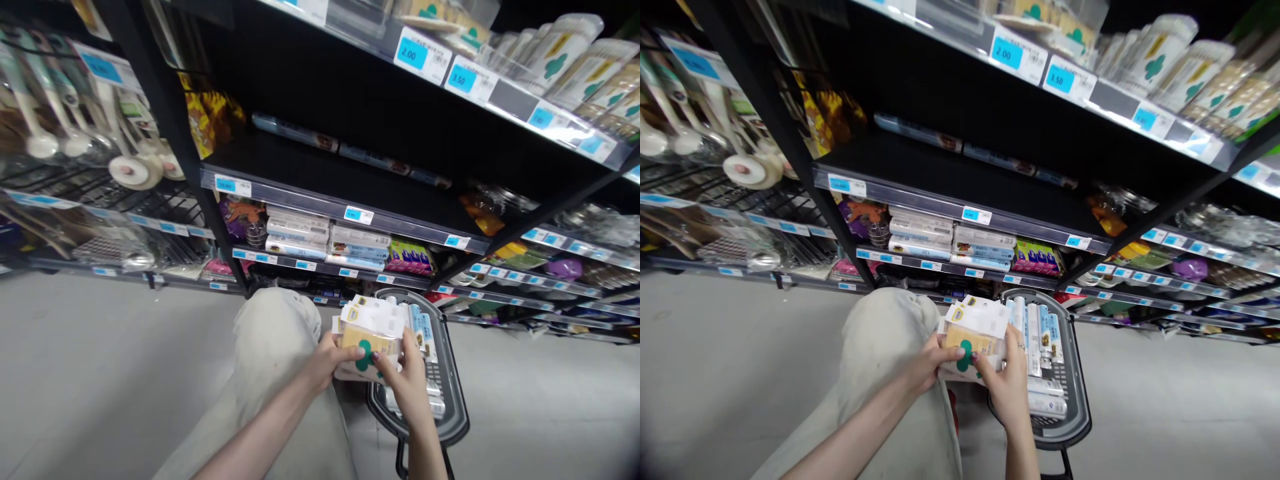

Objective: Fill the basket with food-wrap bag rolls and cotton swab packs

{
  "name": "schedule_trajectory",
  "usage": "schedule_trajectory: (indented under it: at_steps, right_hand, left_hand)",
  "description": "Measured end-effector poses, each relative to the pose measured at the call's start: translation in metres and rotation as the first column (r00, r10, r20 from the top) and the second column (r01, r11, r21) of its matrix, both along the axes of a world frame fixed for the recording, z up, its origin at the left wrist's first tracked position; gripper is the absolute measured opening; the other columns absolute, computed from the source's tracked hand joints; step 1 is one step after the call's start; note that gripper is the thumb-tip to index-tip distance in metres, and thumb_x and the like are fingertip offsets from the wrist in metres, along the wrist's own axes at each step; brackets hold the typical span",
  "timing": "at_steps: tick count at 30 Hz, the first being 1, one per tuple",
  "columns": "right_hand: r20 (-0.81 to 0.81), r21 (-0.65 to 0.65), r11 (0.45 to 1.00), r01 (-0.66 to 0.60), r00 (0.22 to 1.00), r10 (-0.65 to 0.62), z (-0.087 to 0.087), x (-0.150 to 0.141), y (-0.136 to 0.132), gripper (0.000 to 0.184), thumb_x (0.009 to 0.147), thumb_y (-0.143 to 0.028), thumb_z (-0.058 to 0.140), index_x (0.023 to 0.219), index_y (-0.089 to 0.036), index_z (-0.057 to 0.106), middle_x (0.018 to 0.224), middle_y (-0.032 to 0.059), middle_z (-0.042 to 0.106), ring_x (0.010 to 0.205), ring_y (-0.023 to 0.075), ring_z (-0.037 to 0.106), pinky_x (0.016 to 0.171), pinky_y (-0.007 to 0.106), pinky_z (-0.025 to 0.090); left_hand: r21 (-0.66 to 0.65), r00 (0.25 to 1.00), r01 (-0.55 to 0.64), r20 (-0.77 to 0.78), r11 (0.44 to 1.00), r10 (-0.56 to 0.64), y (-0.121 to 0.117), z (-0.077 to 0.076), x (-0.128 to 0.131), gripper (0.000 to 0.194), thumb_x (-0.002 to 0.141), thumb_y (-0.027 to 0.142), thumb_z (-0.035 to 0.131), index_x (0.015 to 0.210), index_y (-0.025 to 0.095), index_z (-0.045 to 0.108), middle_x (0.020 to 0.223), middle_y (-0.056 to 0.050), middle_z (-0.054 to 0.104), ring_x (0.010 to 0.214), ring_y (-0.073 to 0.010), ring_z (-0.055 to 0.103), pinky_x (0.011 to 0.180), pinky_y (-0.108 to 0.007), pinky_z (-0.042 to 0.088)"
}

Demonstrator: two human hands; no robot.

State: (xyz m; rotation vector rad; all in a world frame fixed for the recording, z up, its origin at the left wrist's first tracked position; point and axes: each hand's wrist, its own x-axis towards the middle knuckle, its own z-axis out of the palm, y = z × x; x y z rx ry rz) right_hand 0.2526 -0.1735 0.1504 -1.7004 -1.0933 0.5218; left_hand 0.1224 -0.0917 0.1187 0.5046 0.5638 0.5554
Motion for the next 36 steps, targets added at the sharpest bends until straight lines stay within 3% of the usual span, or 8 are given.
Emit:
schedule_trajectory:
  at_steps: [4,9,17,20,23,29,32,36]
  right_hand:
    - [0.029,-0.076,0.996,-0.048,0.998,0.051,0.0,0.007,-0.004,0.031,0.08,-0.04,0.059,0.104,-0.02,0.06,0.101,0.0074,0.062,0.095,0.0227,0.057,0.086,0.036,0.045]
    - [-0.169,-0.061,0.998,-0.008,0.986,-0.003,0.001,0.012,-0.011,0.035,0.078,-0.046,0.06,0.098,-0.018,0.064,0.094,0.0081,0.067,0.086,0.0229,0.061,0.076,0.033,0.05]
    - [-0.611,0.057,0.968,0.245,0.775,-0.16,0.002,0.022,-0.023,0.033,0.071,-0.047,0.067,0.093,-0.023,0.064,0.086,0.0053,0.07,0.08,0.0232,0.065,0.072,0.037,0.051]
    - [-0.794,0.212,0.941,0.263,0.608,0.009,0.008,0.03,-0.03,0.015,0.077,-0.037,0.064,0.084,-0.024,0.06,0.069,-0.0017,0.064,0.06,0.0113,0.059,0.057,0.023,0.049]
    - [-0.92,0.361,0.877,0.317,0.272,0.281,0.014,0.03,-0.035,0.003,0.087,-0.02,0.052,0.089,-0.022,0.053,0.054,-0.0091,0.053,0.038,0.0028,0.042,0.04,0.012,0.036]
    - [-0.588,0.737,0.582,0.344,-0.097,0.803,0.011,0.021,-0.034,0.026,0.088,-0.017,0.034,0.063,-0.025,0.036,0.033,-0.0127,0.025,0.025,0.0065,0.024,0.031,0.017,0.014]
    - [-0.587,0.698,0.587,0.411,-0.141,0.797,0.015,0.012,-0.033,0.026,0.089,-0.022,0.034,0.063,-0.024,0.034,0.034,-0.0128,0.026,0.026,0.0048,0.023,0.032,0.015,0.013]
    - [-0.756,0.551,0.68,0.484,-0.054,0.652,0.021,0.006,-0.034,0.026,0.092,-0.025,0.035,0.066,-0.024,0.039,0.033,-0.0127,0.031,0.026,0.0042,0.028,0.031,0.013,0.012]
  left_hand:
    - [-0.045,0.995,-0.085,-0.062,0.995,0.082,-0.001,-0.001,0.001,0.052,0.044,0.041,0.086,0.081,0.013,0.063,0.072,-0.006,0.073,0.063,-0.0193,0.067,0.062,-0.028,0.05]
    - [-0.07,0.998,-0.05,-0.051,0.996,0.046,0.0,0.002,0.003,0.055,0.051,0.054,0.08,0.08,0.01,0.066,0.069,-0.007,0.072,0.062,-0.0176,0.066,0.058,-0.024,0.05]
    - [-0.123,0.989,-0.148,-0.014,0.981,0.148,0.003,-0.004,0.0,0.033,0.07,0.038,0.073,0.087,0.011,0.065,0.075,-0.007,0.073,0.066,-0.0183,0.068,0.06,-0.024,0.053]
    - [-0.167,0.988,-0.146,0.017,0.975,0.151,0.004,-0.002,-0.003,0.029,0.076,0.035,0.068,0.091,0.011,0.065,0.079,-0.008,0.073,0.072,-0.0188,0.069,0.064,-0.024,0.054]
    - [-0.229,0.994,-0.091,0.044,0.969,0.104,0.006,0.001,-0.005,0.03,0.082,0.035,0.061,0.098,0.01,0.064,0.08,-0.009,0.073,0.073,-0.0199,0.07,0.065,-0.026,0.055]
    - [-0.236,0.997,-0.043,0.054,0.971,0.057,0.004,0.01,-0.01,0.029,0.084,0.036,0.058,0.097,0.011,0.066,0.072,-0.006,0.074,0.062,-0.0181,0.069,0.056,-0.023,0.053]
    - [-0.244,0.996,-0.035,0.066,0.969,0.053,0.004,0.013,-0.012,0.029,0.083,0.039,0.059,0.087,0.012,0.068,0.063,-0.003,0.072,0.054,-0.016,0.067,0.053,-0.022,0.051]
    - [-0.239,0.997,-0.004,0.071,0.971,0.021,0.004,0.016,-0.012,0.033,0.084,0.042,0.057,0.073,0.012,0.067,0.054,0.0,0.068,0.048,-0.0138,0.064,0.052,-0.021,0.049]
